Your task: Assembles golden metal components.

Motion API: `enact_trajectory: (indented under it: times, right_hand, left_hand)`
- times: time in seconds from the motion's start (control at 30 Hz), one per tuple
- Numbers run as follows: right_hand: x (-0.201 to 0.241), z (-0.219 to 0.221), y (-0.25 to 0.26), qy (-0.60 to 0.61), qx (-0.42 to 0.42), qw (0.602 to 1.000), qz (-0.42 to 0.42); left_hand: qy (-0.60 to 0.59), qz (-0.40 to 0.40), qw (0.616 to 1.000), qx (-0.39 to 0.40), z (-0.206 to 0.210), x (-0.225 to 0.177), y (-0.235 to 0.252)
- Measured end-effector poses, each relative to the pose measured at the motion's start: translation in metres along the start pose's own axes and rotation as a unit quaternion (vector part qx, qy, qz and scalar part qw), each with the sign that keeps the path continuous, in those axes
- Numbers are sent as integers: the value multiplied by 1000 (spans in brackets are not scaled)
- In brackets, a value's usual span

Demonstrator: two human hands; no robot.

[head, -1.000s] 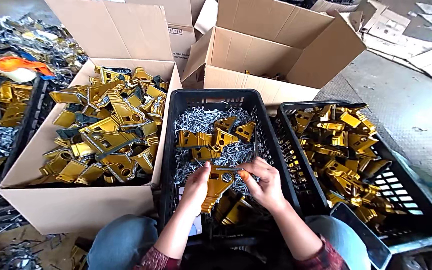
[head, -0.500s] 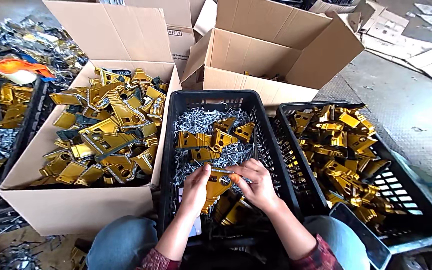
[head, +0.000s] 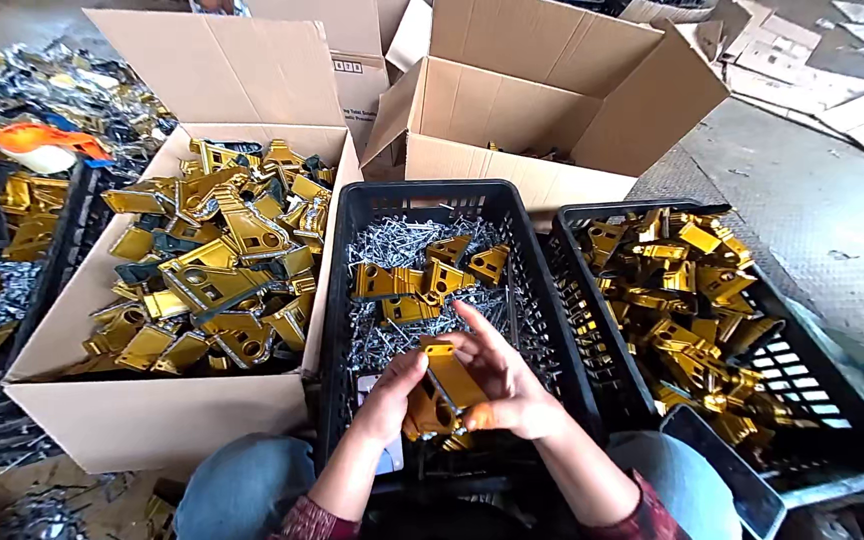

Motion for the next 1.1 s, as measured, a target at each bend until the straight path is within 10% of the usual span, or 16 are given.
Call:
enact_trajectory:
  times: [0.1, 0.27, 0.47, 0.67, 0.83, 0.93, 1.1]
  right_hand:
    - [3, -3, -5, -193, -47, 980, -27]
    - [-9, 0, -6, -571, -48, 816, -77]
    - [-5, -16, -6, -392, -85, 913, 77]
    - [-17, -20, -11, -328, -168, 918, 150]
    - [-18, -16, -9, 22, -365, 901, 233]
    - [-19, -26, -10, -141, -261, 904, 308]
    - [-56, -12, -28, -592, 150, 680, 405]
  left_hand:
    - [154, 26, 985, -75, -9, -9, 7]
    - [258, -61, 961, -73, -4, 1, 8]
    - [228, -57, 971, -33, -6, 9, 5]
    - [208, -104, 972, -37, -7, 16, 5]
    - [88, -145, 985, -38, -3, 8, 0]
    - [165, -163, 954, -188, -11, 10, 3]
    - [411, -139, 856, -280, -43, 2, 7]
Point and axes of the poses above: each hand's wrist, its own y-axis towards the middle knuckle, its own z-axis out of the palm, x = y × z, the point moved 4 cm from there along y, towards the middle knuckle
